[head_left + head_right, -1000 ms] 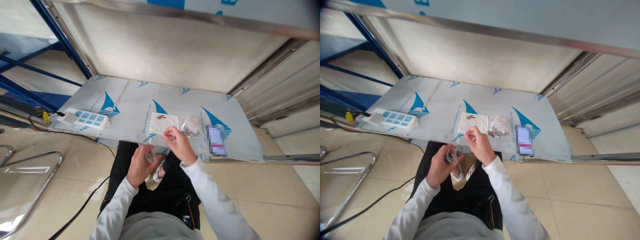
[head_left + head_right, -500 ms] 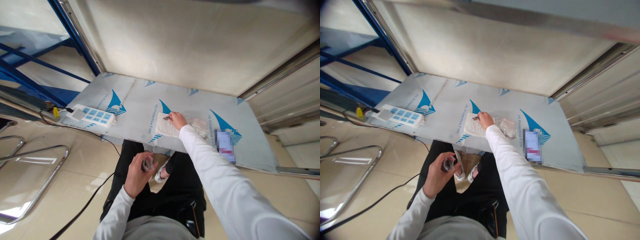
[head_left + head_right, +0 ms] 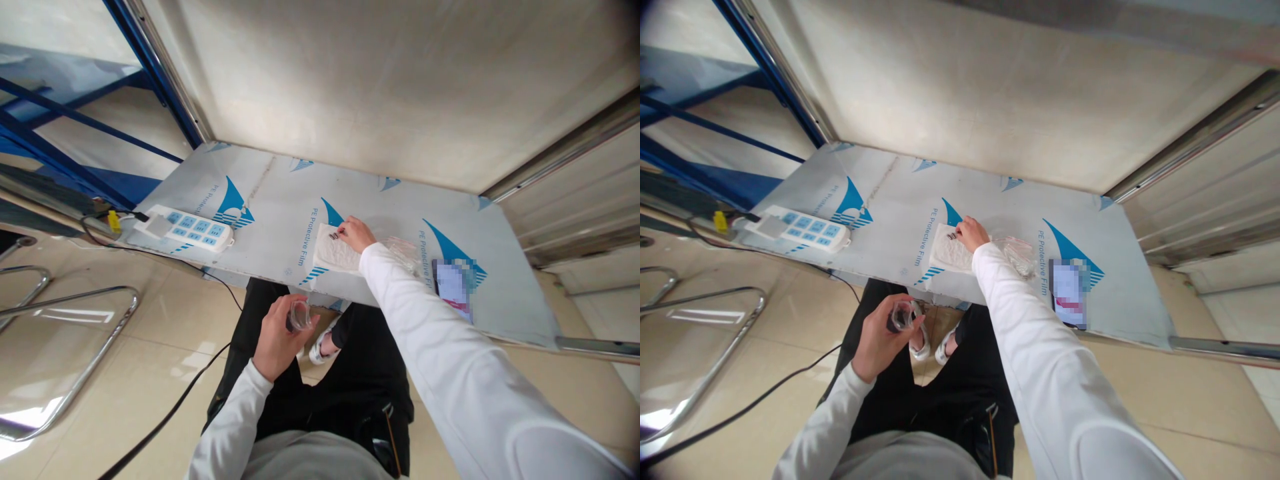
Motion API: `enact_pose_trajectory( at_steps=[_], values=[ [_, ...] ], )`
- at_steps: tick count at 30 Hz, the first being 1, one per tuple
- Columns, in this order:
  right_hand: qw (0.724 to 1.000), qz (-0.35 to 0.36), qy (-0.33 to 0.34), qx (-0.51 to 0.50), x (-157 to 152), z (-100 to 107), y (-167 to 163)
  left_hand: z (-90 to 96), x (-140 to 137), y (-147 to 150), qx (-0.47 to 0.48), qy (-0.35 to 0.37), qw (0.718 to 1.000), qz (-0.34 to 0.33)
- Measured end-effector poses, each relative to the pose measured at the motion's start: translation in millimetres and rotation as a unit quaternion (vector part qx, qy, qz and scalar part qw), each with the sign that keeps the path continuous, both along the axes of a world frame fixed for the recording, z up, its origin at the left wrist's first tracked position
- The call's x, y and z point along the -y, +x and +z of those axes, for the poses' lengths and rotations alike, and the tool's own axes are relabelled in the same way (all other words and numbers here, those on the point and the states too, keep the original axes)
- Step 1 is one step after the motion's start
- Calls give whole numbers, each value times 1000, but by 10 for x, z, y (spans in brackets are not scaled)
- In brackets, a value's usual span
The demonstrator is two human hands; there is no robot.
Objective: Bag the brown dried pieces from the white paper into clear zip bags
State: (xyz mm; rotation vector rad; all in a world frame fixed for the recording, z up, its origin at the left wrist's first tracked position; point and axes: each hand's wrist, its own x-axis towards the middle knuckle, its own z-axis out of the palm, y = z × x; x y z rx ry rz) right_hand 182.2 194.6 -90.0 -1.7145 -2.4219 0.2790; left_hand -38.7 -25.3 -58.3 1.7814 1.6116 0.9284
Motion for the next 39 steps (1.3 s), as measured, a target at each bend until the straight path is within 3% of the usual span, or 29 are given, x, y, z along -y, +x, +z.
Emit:
enact_pose_trajectory(
  at_steps=[8,11,13,15,17,20,22,27,32,34,36,39],
  values=[
    [1000,-2,14,-12,18,76,41,56,-273,143,23,20,999,-14],
    [999,-25,24,-29,105,210,18,61,-352,184,32,20,999,-15],
    [991,-69,48,-101,324,389,-57,58,-395,209,37,27,999,-7],
    [961,-119,78,-239,689,623,-178,56,-425,240,45,38,998,-1],
    [940,-91,59,-323,1119,859,-318,62,-442,283,56,48,997,-3],
    [950,-21,-2,-313,1612,1093,-484,92,-442,360,81,65,994,-19],
    [966,5,-31,-256,1750,1144,-531,115,-429,405,89,71,993,-26],
    [991,39,-8,-125,1769,1161,-511,123,-401,436,77,63,995,-24],
    [976,82,-32,-198,1692,1166,-438,106,-416,383,82,67,994,-18],
    [964,42,-27,-260,1493,1024,-357,97,-421,346,83,62,995,-5],
    [958,-46,11,-282,1172,772,-268,83,-417,303,81,53,995,17],
    [978,-117,0,-176,619,332,-211,59,-393,239,76,44,996,34]
  ],
)
